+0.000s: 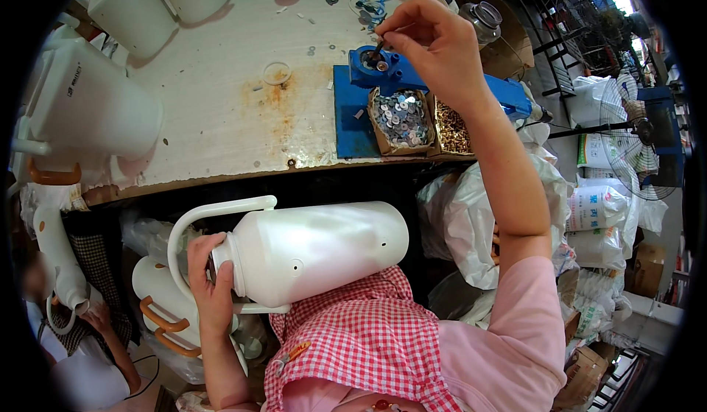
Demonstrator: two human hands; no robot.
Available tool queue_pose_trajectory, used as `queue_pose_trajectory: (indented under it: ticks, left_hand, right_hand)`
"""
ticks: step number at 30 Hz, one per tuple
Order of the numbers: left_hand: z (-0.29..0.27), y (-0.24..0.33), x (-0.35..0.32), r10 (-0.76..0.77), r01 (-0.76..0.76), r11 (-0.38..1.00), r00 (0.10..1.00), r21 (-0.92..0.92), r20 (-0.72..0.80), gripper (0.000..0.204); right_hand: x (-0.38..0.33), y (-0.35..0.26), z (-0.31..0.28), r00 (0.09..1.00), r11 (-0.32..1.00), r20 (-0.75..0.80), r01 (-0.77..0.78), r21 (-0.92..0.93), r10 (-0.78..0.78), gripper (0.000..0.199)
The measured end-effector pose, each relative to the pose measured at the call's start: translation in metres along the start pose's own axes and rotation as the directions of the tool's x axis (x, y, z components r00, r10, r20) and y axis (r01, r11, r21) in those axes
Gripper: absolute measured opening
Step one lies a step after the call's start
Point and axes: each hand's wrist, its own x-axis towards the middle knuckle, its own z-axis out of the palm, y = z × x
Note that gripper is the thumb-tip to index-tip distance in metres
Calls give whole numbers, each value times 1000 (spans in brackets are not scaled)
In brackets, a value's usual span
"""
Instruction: The person assembles components of white thermos flasks by manually pressing plastic handles into place, screwing small securing caps or fasteners onto the bodies, and organizing the flasks on an industrial workbench.
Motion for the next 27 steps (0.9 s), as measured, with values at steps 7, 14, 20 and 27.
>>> queue_pose_trajectory:
  ticks: [7,14,20,27]
  left_hand:
    - [0,-2,1,21,-21,1000,1000,6,0,37]
    - [4,-3,2,38,-38,999,999,22,12,40]
    - [2,-7,-2,27,-27,1000,999,-6,-16,39]
    - [5,-2,4,13,-13,1000,1000,-4,10,38]
  right_hand:
    - [-3,2,-3,997,997,44,-60,41,58,12]
    - [-6,-4,-3,997,1000,74,-21,-13,22,15]
    - [-74,10,-5,973,963,-95,-191,191,211,14]
    - [-117,64,14,945,805,154,-152,-573,288,15]
